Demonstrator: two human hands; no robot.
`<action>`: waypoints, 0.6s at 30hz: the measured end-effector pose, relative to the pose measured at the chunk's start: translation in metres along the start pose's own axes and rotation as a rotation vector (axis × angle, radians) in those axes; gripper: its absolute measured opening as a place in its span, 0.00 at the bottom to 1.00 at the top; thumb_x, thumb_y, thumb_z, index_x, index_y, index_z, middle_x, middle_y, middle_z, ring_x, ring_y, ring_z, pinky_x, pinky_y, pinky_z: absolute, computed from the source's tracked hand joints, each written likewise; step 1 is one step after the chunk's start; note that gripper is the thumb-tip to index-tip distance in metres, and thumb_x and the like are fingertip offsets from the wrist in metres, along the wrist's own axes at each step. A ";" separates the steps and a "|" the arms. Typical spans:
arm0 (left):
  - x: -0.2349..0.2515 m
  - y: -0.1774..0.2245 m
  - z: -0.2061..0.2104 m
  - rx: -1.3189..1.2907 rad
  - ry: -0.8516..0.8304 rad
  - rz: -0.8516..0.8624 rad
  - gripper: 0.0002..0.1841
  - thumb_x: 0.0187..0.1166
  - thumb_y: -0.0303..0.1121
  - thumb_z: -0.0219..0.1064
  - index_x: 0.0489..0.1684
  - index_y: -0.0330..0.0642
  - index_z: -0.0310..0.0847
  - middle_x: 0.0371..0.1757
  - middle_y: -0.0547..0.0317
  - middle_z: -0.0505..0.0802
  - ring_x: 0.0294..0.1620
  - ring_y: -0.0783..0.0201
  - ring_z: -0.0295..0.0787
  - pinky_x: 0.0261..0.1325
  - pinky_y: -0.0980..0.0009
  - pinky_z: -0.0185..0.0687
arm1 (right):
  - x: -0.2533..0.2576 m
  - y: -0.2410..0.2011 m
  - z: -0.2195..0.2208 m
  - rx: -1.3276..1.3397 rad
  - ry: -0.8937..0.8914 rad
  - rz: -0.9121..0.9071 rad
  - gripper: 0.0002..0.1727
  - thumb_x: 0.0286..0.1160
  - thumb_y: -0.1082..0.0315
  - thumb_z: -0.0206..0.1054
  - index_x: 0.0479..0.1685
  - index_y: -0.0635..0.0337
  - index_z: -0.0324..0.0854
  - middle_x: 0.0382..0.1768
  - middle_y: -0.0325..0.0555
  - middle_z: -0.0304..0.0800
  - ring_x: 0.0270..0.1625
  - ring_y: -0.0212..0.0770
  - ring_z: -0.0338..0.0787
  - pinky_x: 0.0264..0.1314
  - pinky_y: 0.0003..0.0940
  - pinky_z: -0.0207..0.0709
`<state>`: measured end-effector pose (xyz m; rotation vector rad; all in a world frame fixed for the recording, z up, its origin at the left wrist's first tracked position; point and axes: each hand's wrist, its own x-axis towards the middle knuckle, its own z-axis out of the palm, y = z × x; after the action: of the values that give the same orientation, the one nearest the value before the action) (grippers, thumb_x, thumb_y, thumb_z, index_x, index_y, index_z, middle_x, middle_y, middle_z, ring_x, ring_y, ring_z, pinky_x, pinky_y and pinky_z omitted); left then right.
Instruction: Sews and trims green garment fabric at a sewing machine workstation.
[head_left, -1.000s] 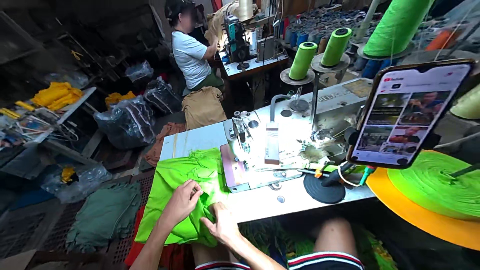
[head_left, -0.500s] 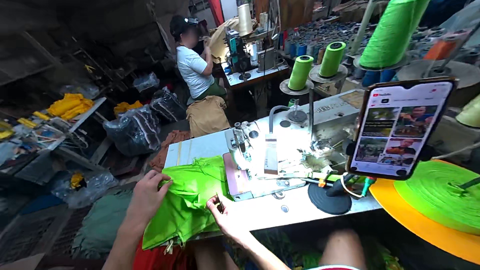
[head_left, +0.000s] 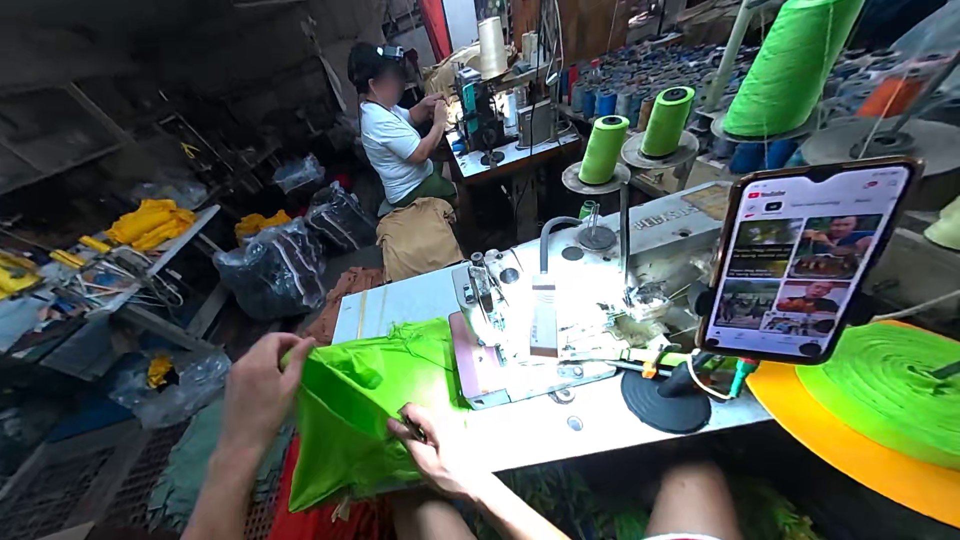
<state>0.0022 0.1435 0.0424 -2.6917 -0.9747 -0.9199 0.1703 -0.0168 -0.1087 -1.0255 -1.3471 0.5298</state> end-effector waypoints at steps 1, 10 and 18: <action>0.008 0.009 -0.002 0.006 0.059 0.019 0.25 0.88 0.50 0.57 0.47 0.31 0.86 0.36 0.42 0.91 0.34 0.47 0.90 0.41 0.45 0.85 | -0.006 -0.009 -0.004 0.080 0.027 -0.029 0.15 0.91 0.62 0.58 0.40 0.64 0.83 0.24 0.44 0.80 0.26 0.33 0.79 0.31 0.28 0.75; -0.018 0.124 0.175 -0.364 -0.252 0.010 0.11 0.83 0.37 0.64 0.47 0.40 0.90 0.46 0.52 0.94 0.42 0.56 0.94 0.47 0.52 0.90 | -0.109 0.040 -0.067 0.110 0.536 0.632 0.15 0.80 0.62 0.69 0.54 0.65 0.81 0.29 0.40 0.89 0.29 0.32 0.88 0.37 0.30 0.85; -0.024 0.158 0.209 -0.406 -0.052 -0.004 0.11 0.82 0.37 0.64 0.39 0.43 0.90 0.43 0.56 0.95 0.39 0.59 0.94 0.41 0.55 0.89 | -0.114 0.048 -0.102 0.007 0.497 0.770 0.17 0.88 0.58 0.59 0.56 0.64 0.84 0.29 0.43 0.82 0.25 0.35 0.79 0.30 0.34 0.78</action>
<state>0.1905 0.0732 -0.1276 -3.0568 -0.8830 -1.1649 0.2563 -0.1169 -0.2009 -1.5481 -0.4801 0.7737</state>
